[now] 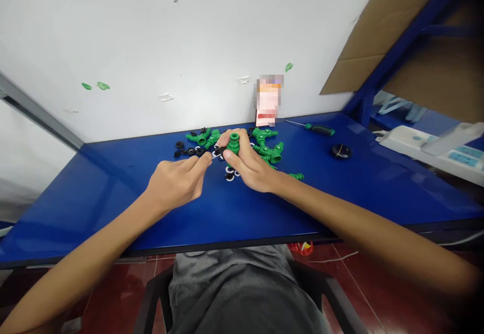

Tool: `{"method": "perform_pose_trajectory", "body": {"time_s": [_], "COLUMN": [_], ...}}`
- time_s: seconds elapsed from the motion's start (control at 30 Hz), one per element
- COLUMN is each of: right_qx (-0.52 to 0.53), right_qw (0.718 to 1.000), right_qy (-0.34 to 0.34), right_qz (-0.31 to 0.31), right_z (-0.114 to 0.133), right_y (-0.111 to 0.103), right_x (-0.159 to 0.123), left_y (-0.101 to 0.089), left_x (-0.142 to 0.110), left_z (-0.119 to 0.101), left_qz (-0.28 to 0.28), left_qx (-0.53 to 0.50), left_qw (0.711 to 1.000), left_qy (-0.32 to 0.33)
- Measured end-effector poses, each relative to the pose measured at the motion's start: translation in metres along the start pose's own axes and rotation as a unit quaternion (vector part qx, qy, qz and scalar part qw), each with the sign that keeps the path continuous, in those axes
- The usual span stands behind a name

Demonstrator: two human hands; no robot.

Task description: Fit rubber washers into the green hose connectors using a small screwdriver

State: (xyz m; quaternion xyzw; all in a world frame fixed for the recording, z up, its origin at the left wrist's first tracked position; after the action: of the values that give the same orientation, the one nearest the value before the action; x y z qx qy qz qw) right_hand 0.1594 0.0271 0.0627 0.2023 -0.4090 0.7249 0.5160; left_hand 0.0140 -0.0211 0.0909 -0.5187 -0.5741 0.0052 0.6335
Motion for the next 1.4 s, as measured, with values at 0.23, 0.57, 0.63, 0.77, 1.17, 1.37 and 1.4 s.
{"method": "perform_pose_trajectory", "body": {"time_s": [0.23,0.57,0.63,0.77,1.17,1.37,1.4], "right_qx": [-0.042,-0.046,-0.05,-0.039,-0.041,-0.107,-0.115], "right_qw": [0.999,0.991,0.993,0.998,0.993,0.963,0.96], "right_qy": [-0.011,-0.121,-0.099,-0.005,-0.107,-0.247,-0.254], "right_qz": [0.005,0.025,0.031,0.053,0.027,0.017,0.024], "right_z": [-0.007,0.011,0.009,0.001,0.016,0.037,0.037], "right_y": [-0.003,0.003,0.003,0.006,-0.005,-0.006,-0.005], "right_x": [0.004,-0.008,-0.008,-0.005,-0.001,-0.011,-0.012], "left_y": [0.04,0.062,0.053,0.018,0.031,0.046,0.048], "left_x": [-0.009,-0.029,-0.021,-0.009,-0.013,-0.026,-0.026], "left_z": [0.026,0.023,0.02,0.002,0.005,0.013,0.013], "left_qz": [0.238,0.29,0.252,0.082,0.322,0.338,0.335], "left_qx": [-0.381,-0.478,-0.396,-0.068,-0.388,-0.454,-0.472], "left_qw": [0.85,0.74,0.829,0.991,0.834,0.775,0.761], "left_qy": [-0.273,-0.374,-0.304,-0.079,-0.224,-0.282,-0.294]}}
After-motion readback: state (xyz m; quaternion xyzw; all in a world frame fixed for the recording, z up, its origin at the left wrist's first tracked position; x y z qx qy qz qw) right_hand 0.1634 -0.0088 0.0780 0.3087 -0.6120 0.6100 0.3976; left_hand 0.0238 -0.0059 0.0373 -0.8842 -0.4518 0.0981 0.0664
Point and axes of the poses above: each hand's wrist, its own x-axis towards the middle knuckle, its own y-axis out of the palm, z = x × y, the point moved 9 cm from there along x, towards the middle knuckle, and after that the axes turned 9 degrees about -z, right-handed, at the moved point
